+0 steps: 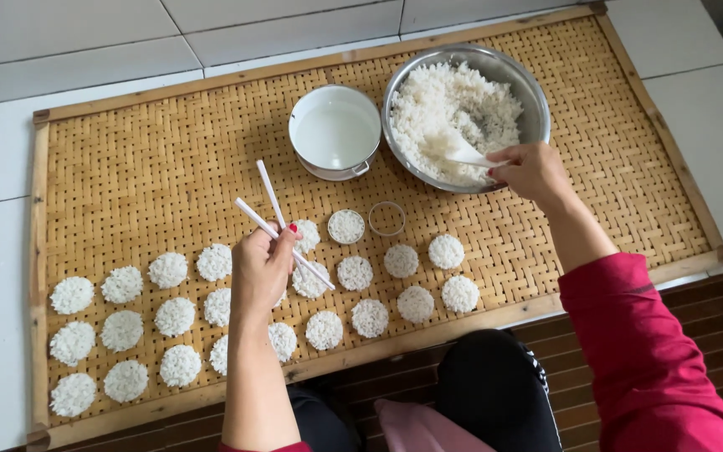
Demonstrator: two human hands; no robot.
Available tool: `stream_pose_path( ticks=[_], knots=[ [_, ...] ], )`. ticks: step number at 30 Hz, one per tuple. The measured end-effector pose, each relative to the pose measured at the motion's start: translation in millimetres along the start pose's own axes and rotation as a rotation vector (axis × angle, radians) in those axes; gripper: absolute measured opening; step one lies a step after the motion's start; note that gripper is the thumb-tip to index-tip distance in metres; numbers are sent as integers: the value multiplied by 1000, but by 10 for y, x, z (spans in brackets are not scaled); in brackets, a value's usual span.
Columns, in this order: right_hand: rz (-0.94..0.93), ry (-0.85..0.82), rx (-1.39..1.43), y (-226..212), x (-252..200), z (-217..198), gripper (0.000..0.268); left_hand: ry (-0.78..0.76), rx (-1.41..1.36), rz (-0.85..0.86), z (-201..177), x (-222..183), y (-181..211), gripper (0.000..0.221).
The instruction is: Making small circular rice cakes by scooping rice into a mold and pressing it down on a bamboo mat.
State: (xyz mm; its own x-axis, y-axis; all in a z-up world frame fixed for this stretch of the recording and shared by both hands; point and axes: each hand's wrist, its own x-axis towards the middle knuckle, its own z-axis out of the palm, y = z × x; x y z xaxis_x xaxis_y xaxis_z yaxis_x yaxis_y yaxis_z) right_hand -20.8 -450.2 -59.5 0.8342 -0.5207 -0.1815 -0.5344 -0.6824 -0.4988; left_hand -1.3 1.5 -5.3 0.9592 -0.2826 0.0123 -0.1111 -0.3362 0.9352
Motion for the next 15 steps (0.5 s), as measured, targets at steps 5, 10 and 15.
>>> stream_pose_path(
  ticks=[5, 10, 15],
  knots=[
    [-1, 48, 92, -88, -198, -159, 30, 19, 0, 22, -9, 6, -6, 22],
    [-85, 121, 260, -42, -362, -174, 28, 33, 1, 9, 33, 32, -115, 22],
    [-19, 180, 206, 118, -518, -104, 35, 33, 8, 1, 0, 5, -76, 23]
  ],
)
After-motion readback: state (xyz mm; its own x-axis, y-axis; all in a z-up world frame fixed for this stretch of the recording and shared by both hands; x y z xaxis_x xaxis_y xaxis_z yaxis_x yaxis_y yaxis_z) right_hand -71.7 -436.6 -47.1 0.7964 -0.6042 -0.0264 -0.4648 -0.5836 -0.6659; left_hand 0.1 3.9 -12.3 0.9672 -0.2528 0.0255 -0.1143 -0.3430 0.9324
